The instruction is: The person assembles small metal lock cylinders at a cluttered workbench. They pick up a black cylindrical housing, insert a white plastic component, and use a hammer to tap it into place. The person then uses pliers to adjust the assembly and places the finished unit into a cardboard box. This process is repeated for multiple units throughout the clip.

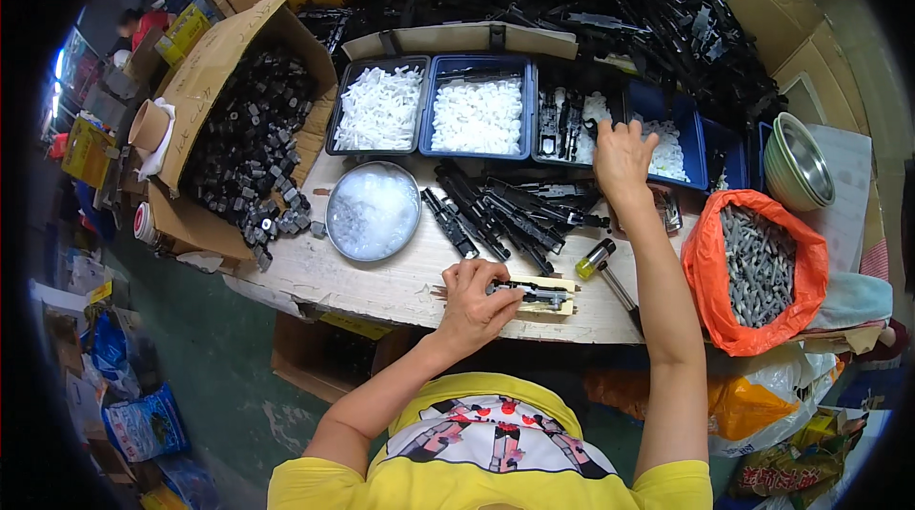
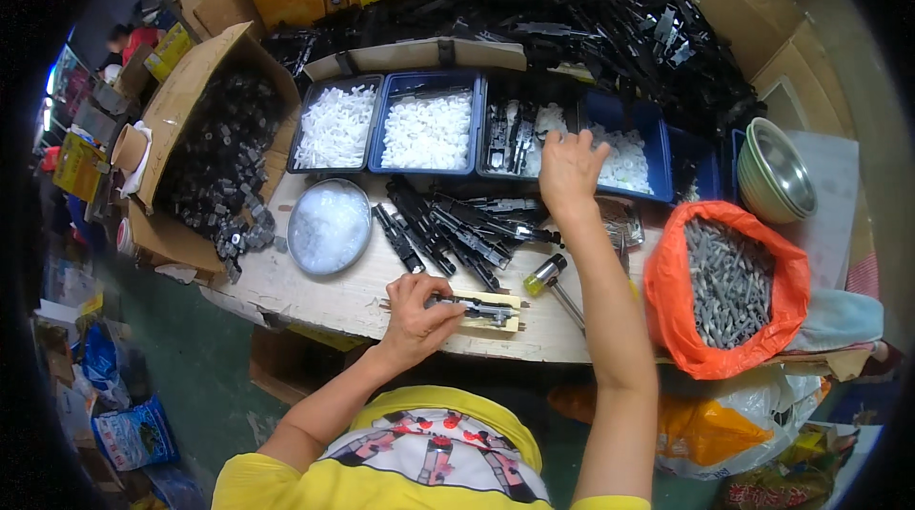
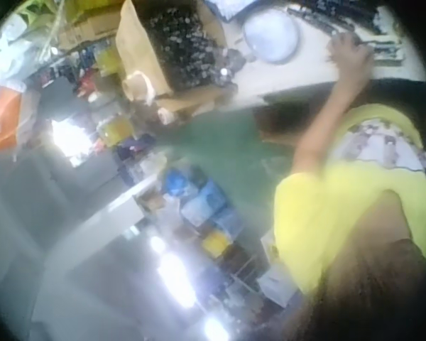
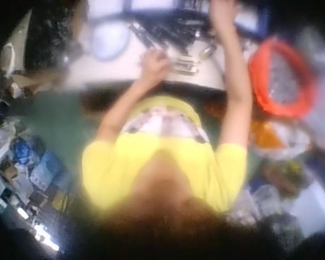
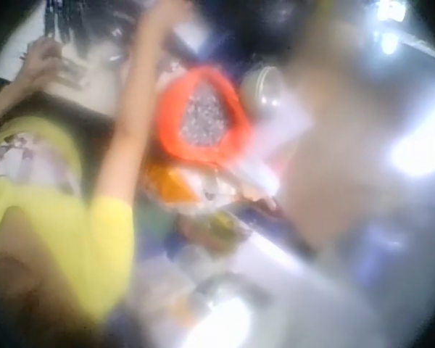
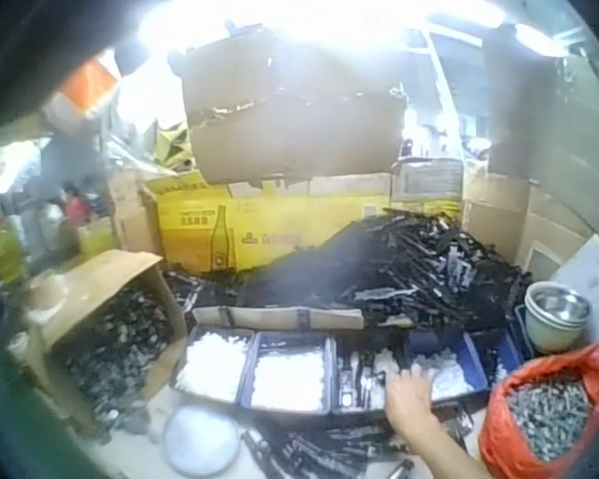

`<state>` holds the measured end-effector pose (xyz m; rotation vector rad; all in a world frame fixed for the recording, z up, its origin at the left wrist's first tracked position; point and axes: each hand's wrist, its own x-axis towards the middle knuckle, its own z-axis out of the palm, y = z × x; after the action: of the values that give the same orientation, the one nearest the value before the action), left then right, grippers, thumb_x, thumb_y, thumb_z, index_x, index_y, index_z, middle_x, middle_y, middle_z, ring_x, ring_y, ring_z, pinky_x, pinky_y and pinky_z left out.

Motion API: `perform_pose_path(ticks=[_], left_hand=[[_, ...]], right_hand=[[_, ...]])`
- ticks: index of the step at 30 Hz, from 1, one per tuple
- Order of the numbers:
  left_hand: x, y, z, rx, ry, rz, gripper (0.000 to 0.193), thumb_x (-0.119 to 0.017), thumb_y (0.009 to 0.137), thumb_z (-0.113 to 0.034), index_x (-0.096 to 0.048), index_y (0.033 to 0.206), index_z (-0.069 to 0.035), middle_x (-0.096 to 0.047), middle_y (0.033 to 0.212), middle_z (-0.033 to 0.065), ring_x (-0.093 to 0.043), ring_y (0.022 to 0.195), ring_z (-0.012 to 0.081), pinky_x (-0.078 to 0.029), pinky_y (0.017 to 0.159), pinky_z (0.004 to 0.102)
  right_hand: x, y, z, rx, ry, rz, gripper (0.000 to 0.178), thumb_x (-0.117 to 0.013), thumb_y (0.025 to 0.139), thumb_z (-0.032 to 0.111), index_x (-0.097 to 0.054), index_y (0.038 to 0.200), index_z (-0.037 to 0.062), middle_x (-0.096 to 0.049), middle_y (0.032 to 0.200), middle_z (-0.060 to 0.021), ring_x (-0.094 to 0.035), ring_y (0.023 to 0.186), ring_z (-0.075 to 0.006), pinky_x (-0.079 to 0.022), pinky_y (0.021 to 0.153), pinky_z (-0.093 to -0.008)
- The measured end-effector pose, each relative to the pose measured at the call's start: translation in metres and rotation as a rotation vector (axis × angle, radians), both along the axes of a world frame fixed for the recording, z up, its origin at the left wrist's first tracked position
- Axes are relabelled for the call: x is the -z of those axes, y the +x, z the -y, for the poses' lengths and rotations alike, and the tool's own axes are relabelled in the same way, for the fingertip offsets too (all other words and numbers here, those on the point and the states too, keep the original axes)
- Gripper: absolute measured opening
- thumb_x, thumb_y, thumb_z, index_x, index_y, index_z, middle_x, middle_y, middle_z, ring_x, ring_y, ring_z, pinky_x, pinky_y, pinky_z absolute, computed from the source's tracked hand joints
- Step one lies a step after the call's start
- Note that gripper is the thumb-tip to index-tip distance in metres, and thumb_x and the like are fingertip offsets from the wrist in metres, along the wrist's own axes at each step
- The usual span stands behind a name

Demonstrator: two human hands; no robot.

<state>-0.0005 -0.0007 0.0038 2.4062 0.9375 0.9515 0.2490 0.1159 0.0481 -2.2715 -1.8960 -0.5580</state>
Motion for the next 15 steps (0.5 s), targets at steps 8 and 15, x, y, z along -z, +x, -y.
perform_pose_path(ticks=[8, 15], left_hand=[[-0.004, -0.009, 0.002, -0.020, -0.240, 0.098, 0.027, -0.070, 0.066, -0.015, -0.064, 0.092, -0.010, -0.054, 0.099, 0.0026, -0.044, 0.097, 0.0210, -0.028, 0.084, 0.0349], [-0.004, -0.021, -0.002, -0.106, -0.287, 0.244, 0.036, -0.070, 0.062, -0.010, -0.063, 0.097, -0.011, -0.055, 0.098, 0.0020, -0.045, 0.097, 0.0197, -0.030, 0.083, 0.0325]], right_hand=[[-0.022, 0.021, 0.040, -0.114, 0.144, -0.473, 0.032, -0.046, 0.080, 0.008, -0.050, 0.112, 0.0052, -0.063, 0.093, -0.0168, -0.060, 0.086, -0.0338, -0.041, 0.072, -0.0495], [-0.003, -0.040, 0.131, -0.441, 0.012, -0.767, 0.029, -0.066, 0.076, 0.017, -0.058, 0.101, 0.0054, -0.059, 0.088, -0.0150, -0.058, 0.077, -0.0316, -0.046, 0.066, -0.0376]])
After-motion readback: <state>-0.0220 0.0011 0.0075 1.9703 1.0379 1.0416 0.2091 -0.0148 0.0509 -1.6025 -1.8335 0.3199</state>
